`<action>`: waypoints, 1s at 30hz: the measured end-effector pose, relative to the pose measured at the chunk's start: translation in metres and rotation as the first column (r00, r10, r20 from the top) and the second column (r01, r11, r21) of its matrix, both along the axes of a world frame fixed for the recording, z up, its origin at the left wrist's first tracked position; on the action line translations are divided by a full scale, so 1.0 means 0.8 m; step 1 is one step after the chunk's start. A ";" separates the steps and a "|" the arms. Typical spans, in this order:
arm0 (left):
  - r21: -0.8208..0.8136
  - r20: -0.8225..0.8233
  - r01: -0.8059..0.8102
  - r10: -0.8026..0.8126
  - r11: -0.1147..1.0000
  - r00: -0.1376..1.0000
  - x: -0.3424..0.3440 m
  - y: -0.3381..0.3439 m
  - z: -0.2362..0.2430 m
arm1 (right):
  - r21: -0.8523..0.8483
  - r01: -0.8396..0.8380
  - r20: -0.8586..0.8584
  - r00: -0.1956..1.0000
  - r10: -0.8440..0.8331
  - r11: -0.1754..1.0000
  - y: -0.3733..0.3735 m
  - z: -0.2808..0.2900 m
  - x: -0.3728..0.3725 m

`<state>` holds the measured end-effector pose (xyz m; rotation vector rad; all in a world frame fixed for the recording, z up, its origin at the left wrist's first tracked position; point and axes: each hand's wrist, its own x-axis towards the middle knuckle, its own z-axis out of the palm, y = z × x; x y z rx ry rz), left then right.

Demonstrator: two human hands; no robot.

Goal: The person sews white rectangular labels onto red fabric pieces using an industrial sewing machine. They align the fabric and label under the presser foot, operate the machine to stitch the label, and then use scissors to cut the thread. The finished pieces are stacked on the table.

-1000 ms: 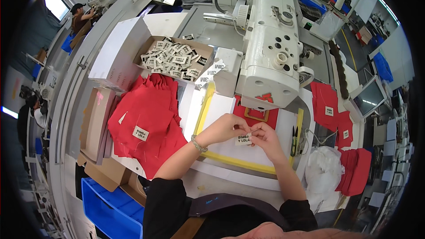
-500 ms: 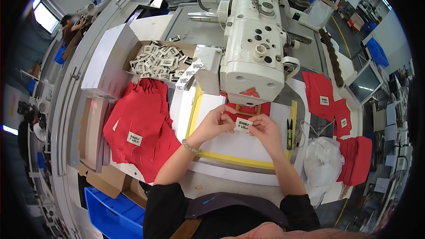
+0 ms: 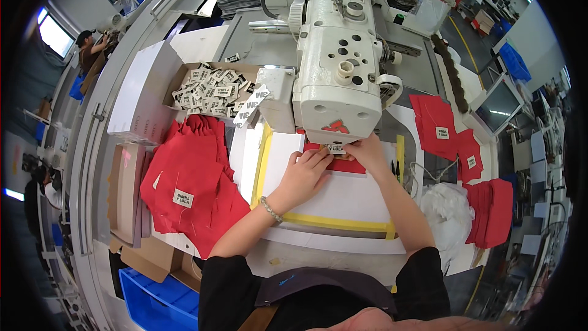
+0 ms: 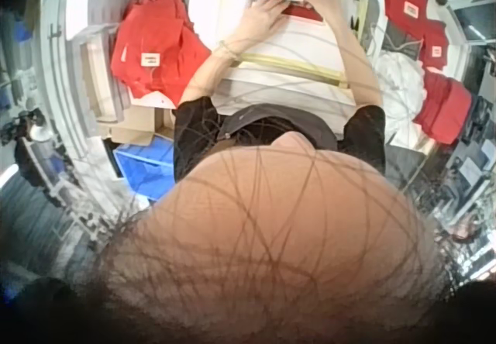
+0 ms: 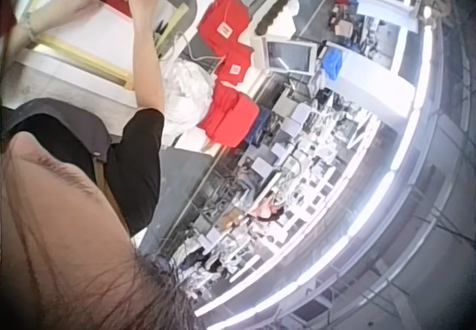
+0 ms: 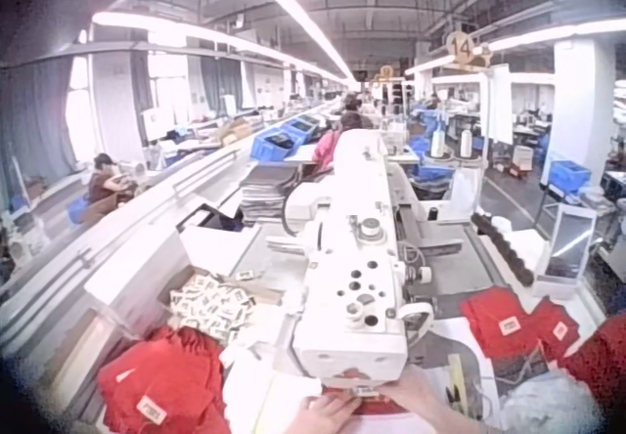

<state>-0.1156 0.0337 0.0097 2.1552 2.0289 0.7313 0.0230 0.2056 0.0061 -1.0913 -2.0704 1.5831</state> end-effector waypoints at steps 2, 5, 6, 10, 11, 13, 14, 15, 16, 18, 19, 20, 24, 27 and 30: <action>0.005 -0.078 -0.003 0.004 1.000 0.997 0.006 0.001 -0.002 | -0.008 0.010 -0.004 1.000 -0.010 1.000 0.001 0.002 -0.002; 0.003 -0.200 -0.025 0.025 1.000 0.979 0.011 0.003 -0.007 | -0.026 0.026 -0.016 1.000 -0.026 0.999 0.001 0.004 -0.003; 0.015 -0.222 -0.031 0.033 0.999 0.974 0.013 0.003 -0.009 | -0.020 0.026 -0.025 0.999 -0.026 0.999 0.000 0.005 -0.003; 0.065 -0.300 -0.038 0.056 0.997 0.952 0.019 0.008 -0.013 | -0.013 0.032 -0.053 0.998 -0.033 0.999 -0.001 0.002 -0.002; 0.079 -0.317 -0.039 0.062 0.996 0.946 0.020 0.008 -0.011 | -0.016 0.032 -0.059 0.998 -0.033 0.999 -0.001 0.002 -0.003; 0.108 -0.320 -0.010 0.044 0.994 0.946 0.016 0.007 -0.005 | 0.020 0.030 -0.030 0.999 -0.029 0.999 -0.005 0.006 -0.002; 0.123 -0.326 0.003 0.038 0.992 0.944 0.011 0.006 -0.002 | 0.038 0.026 -0.020 0.999 -0.025 0.999 -0.006 0.008 -0.003; 0.131 -0.315 0.004 0.038 0.991 0.948 0.006 0.002 -0.003 | 0.041 0.026 -0.014 1.000 -0.025 0.999 -0.007 0.008 -0.003; 0.140 -0.303 0.006 0.037 0.990 0.952 0.000 -0.004 -0.008 | 0.044 0.025 -0.008 1.000 -0.025 0.999 -0.008 0.007 -0.004; 0.150 -0.274 0.006 0.035 0.989 0.961 -0.010 -0.013 -0.015 | 0.054 0.035 0.018 0.999 -0.036 0.998 -0.009 0.007 -0.001; 0.150 -0.261 -0.001 0.041 0.989 0.965 -0.015 -0.018 -0.017 | 0.060 0.037 0.034 0.999 -0.039 0.998 -0.010 0.008 0.000; 0.150 -0.248 -0.012 0.050 0.989 0.968 -0.019 -0.021 -0.018 | 0.065 0.036 0.049 0.998 -0.040 0.997 -0.010 0.007 -0.001; 0.178 -0.218 -0.007 0.047 0.984 0.975 -0.024 -0.022 -0.012 | 0.070 0.042 0.030 0.999 -0.045 0.997 -0.012 0.008 -0.004; 0.229 -0.218 0.038 0.013 0.973 0.976 -0.012 -0.010 -0.005 | 0.043 0.082 -0.020 0.997 -0.081 0.996 -0.013 0.002 -0.005; 0.225 -0.211 0.069 -0.020 0.972 0.977 -0.001 -0.002 -0.004 | 0.018 0.102 -0.041 0.994 -0.101 0.995 -0.012 -0.001 -0.005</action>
